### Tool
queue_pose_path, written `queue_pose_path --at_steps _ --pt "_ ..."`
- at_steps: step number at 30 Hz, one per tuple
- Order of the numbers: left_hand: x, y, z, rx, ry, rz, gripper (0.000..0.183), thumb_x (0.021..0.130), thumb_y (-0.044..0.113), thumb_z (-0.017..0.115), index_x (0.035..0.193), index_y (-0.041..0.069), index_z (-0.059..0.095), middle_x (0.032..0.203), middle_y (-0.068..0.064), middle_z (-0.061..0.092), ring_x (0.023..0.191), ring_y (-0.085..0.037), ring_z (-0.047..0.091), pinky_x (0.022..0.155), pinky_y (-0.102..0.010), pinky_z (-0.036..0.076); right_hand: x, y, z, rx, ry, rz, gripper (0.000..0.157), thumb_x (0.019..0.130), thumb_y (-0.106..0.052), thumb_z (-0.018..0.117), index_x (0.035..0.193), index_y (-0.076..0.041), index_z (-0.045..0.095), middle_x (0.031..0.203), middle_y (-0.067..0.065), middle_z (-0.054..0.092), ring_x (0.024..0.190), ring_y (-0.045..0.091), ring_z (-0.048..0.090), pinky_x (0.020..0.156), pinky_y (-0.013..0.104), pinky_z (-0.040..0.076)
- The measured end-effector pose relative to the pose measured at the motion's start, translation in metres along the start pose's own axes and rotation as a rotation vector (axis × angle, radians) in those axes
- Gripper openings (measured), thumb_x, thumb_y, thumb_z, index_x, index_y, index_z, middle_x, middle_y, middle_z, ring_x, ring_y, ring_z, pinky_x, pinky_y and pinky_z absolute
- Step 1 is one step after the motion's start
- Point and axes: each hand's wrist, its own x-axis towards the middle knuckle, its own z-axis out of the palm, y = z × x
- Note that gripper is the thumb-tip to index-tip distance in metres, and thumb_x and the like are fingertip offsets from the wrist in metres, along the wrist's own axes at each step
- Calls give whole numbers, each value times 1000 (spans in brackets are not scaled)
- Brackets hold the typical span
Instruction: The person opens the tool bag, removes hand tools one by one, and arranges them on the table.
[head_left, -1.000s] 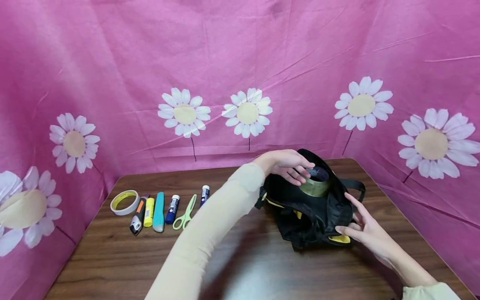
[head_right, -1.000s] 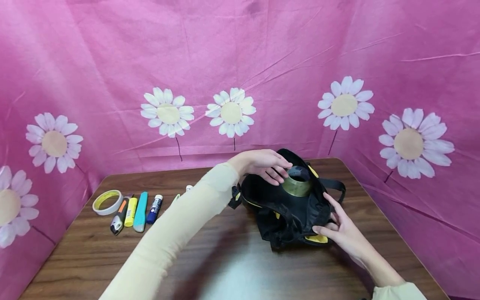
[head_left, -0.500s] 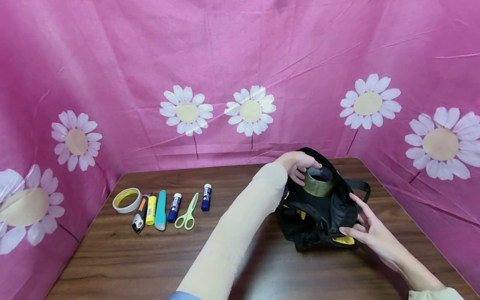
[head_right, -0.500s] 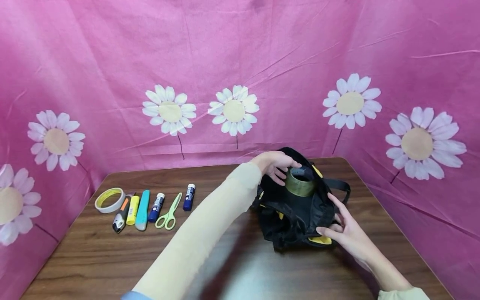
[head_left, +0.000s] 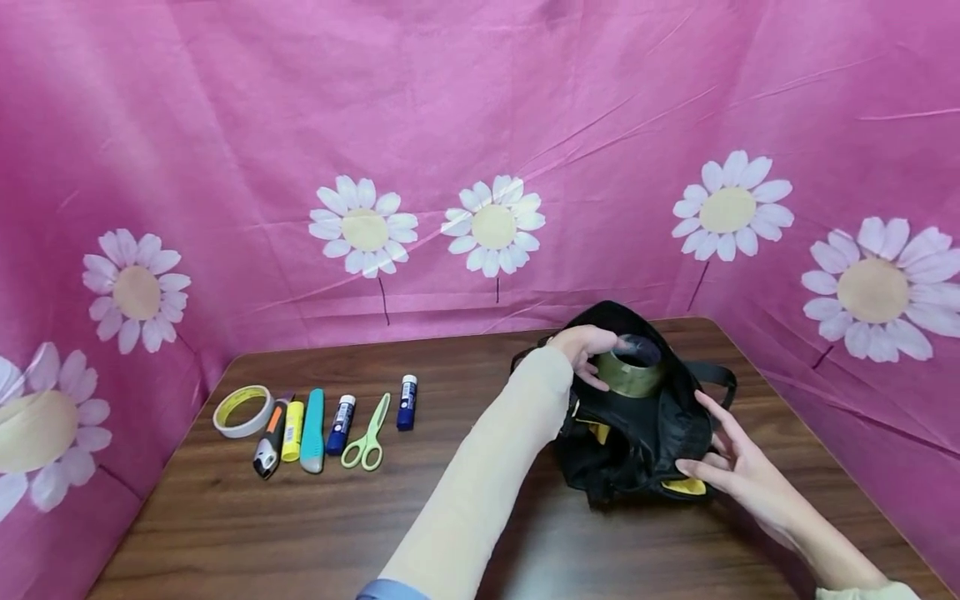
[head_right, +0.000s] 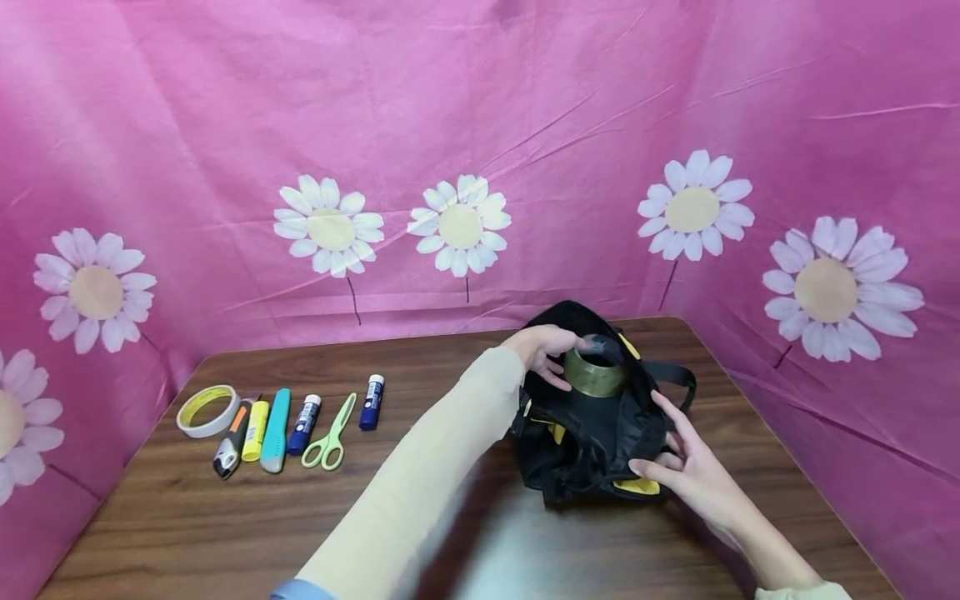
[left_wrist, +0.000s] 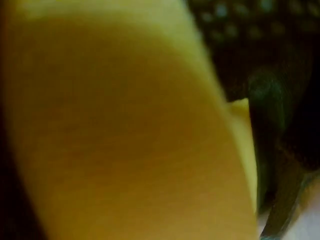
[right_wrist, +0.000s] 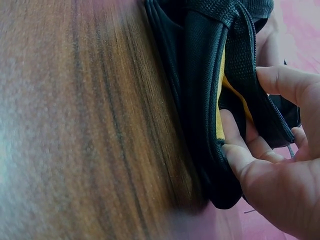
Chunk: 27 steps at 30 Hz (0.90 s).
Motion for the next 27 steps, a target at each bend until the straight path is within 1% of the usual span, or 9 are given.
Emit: queue_pose_path --at_steps 2,5,10,13,16,18,20,23,27 --pt "5 -6 -1 -34 -24 8 61 98 19 68 153 14 40 158 -9 34 139 -43 39 93 -49 58 -1 0 2 -1 2 4 94 98 -1 64 163 -31 4 136 -4 55 115 6 63 87 20 54" --pt "11 -12 1 -53 -31 21 59 98 20 70 150 13 44 157 -9 34 138 -44 38 91 -49 59 -2 -1 3 -5 7 2 94 98 0 65 163 -31 4 135 -3 55 115 7 63 87 21 54" --pt "16 -24 7 -87 12 58 48 98 17 68 141 6 51 152 -12 38 137 -42 39 92 -51 58 -4 -4 2 -17 5 -9 94 98 1 64 163 -32 3 131 -1 59 112 9 65 85 21 54" --pt "19 -33 9 -112 29 126 25 97 10 61 118 -2 60 135 -17 51 127 -40 47 93 -53 57 -4 -4 2 -18 4 -10 94 98 1 63 163 -32 4 131 -2 60 111 9 65 85 21 54" --pt "22 -42 11 -122 33 197 6 90 6 54 87 1 57 102 -15 58 100 -35 59 93 -52 57 -3 -4 3 -5 3 -16 94 98 1 63 163 -31 3 132 -4 59 109 11 66 85 21 54" --pt "24 -47 12 -127 38 228 11 86 4 51 76 6 48 88 -11 54 83 -30 60 93 -52 57 -1 -3 4 18 0 -26 94 98 3 62 163 -30 3 134 -6 58 109 12 67 85 21 54" --pt "25 -50 13 -140 45 248 16 84 3 50 71 11 42 83 -7 49 74 -25 56 93 -52 57 0 -1 4 40 2 -39 95 98 5 62 163 -28 2 134 -7 58 108 13 67 85 20 54" --pt "27 -53 14 -147 47 262 24 83 2 48 67 15 35 80 -4 46 72 -23 54 92 -52 58 0 1 4 66 4 -51 96 97 8 61 164 -27 2 133 -8 60 105 13 68 83 21 55" --pt "30 -57 14 -147 56 273 31 81 1 47 62 18 30 72 -3 42 70 -22 53 92 -51 58 0 1 5 58 18 -52 98 96 8 63 163 -28 2 130 -7 62 96 13 69 81 20 55"
